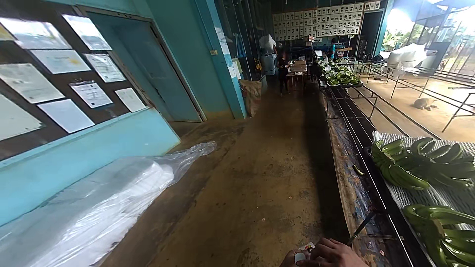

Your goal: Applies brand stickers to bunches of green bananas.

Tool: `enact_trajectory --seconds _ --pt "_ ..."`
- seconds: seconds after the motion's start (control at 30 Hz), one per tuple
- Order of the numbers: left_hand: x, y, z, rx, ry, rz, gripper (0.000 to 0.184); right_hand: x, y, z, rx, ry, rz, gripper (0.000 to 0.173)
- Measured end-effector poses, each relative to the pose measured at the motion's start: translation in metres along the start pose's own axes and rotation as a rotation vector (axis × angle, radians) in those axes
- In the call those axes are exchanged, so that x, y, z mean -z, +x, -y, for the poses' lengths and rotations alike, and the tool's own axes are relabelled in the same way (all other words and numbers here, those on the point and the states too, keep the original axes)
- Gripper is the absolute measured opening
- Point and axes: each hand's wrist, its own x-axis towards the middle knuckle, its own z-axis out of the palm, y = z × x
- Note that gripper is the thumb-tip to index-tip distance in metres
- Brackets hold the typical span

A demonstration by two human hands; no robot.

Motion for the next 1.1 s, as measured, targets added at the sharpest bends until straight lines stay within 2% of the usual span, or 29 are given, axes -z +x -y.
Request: enact_trajectory --seconds 0.23,0.43,0.53,0.63,0.73,0.83,0.9,1.03,1.1 --pt "-0.006 0.0 0.0 -0.028 0.026 -0.088 0.037 0.002 -0.009 0.0 0.0 -0.03 -0.109 0.023" --pt "-0.009 0.001 -0.002 -0.037 0.079 -0.058 0.037 0.002 -0.027 0.0 -0.043 -0.034 -0.233 0.02" --pt "-0.014 0.007 0.0 -0.047 0.076 -0.056 0.035 0.006 -0.042 0.0 -0.123 -0.003 -0.355 0.018" --pt "-0.019 0.01 -0.002 -0.048 0.093 -0.072 0.034 0.023 -0.066 -0.008 -0.35 -0.002 -0.544 0.019" --pt "-0.023 0.011 -0.002 -0.084 0.168 -0.1 0.036 0.065 -0.112 -0.012 -0.647 -0.129 -0.736 0.023" --pt "-0.02 0.017 0.001 -0.093 0.215 -0.101 0.037 0.111 -0.188 -0.007 -0.992 -0.292 -0.867 0.026" --pt "-0.013 0.026 0.003 -0.094 0.239 -0.084 0.04 0.131 -0.246 0.001 -1.247 -0.332 -0.955 0.034" --pt "-0.02 0.036 0.003 -0.036 0.296 -0.084 0.041 0.137 -0.346 0.007 -1.584 -0.177 -1.154 0.042" --pt "-0.032 0.04 0.001 -0.01 0.324 -0.067 0.042 0.138 -0.386 0.003 -1.732 -0.123 -1.127 0.047"
